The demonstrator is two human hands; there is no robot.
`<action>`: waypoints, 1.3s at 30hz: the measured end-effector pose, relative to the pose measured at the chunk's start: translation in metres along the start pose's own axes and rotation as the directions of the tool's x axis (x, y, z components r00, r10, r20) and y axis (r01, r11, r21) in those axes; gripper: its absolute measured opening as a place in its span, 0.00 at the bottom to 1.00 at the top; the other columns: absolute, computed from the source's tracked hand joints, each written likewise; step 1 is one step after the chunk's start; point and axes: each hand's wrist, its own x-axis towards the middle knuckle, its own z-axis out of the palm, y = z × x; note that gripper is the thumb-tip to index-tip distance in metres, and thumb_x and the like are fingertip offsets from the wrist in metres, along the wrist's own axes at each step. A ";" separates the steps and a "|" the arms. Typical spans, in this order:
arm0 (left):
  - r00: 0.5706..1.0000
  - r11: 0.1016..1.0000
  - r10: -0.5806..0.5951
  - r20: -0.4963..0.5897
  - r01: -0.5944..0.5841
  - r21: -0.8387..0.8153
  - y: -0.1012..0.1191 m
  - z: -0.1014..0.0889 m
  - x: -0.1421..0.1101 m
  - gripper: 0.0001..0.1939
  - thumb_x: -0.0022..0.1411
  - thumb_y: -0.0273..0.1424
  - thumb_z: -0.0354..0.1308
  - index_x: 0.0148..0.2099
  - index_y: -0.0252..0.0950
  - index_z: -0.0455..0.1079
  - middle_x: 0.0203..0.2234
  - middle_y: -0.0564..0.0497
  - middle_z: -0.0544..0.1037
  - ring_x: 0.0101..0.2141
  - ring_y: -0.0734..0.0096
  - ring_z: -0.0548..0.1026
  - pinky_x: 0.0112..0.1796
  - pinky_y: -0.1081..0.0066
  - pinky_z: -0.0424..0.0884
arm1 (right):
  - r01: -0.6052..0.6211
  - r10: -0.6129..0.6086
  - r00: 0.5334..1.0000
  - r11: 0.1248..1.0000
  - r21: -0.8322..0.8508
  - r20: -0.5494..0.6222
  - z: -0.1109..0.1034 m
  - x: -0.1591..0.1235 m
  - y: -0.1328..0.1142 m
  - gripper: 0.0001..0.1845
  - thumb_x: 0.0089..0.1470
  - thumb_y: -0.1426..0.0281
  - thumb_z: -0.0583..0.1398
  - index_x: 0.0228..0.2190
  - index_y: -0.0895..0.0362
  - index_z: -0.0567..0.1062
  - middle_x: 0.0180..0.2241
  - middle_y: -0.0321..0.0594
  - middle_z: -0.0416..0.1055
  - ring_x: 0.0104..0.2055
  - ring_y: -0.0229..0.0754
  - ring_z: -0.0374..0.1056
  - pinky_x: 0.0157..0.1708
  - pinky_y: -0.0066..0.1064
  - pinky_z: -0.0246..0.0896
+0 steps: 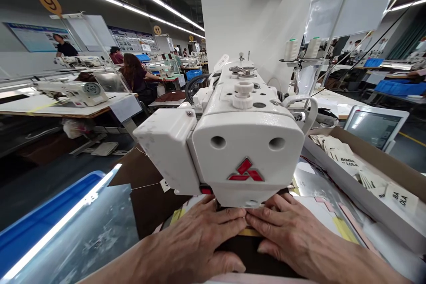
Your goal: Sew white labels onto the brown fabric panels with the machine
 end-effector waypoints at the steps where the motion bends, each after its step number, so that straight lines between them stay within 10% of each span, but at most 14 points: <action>1: 1.000 1.000 -0.001 0.002 0.001 -0.018 0.000 0.000 0.000 0.28 0.74 0.51 0.63 0.69 0.47 0.67 0.64 0.54 0.73 0.58 0.53 0.75 0.59 0.61 0.68 | 0.009 -0.009 1.000 1.000 0.004 0.007 0.000 0.000 0.001 0.26 0.73 0.53 0.56 0.66 0.47 0.70 0.60 0.41 0.75 0.55 0.51 0.70 0.58 0.46 0.63; 26: 0.998 0.983 0.063 -0.019 -0.058 0.174 -0.020 0.009 -0.044 0.27 0.74 0.40 0.63 0.71 0.43 0.66 0.70 0.55 0.63 0.66 0.53 0.68 0.67 0.57 0.66 | 0.014 -0.005 0.985 0.998 -0.056 0.175 -0.011 0.009 -0.003 0.24 0.74 0.52 0.56 0.62 0.48 0.74 0.63 0.29 0.73 0.55 0.54 0.71 0.55 0.48 0.66; 39: 0.998 0.972 0.068 -0.005 -0.065 0.225 -0.014 0.000 -0.043 0.26 0.75 0.42 0.62 0.70 0.41 0.67 0.69 0.56 0.64 0.66 0.55 0.69 0.66 0.59 0.66 | 0.062 -0.058 0.998 0.987 -0.151 0.029 -0.014 0.007 -0.004 0.20 0.73 0.54 0.57 0.59 0.48 0.77 0.62 0.28 0.74 0.52 0.50 0.74 0.51 0.42 0.68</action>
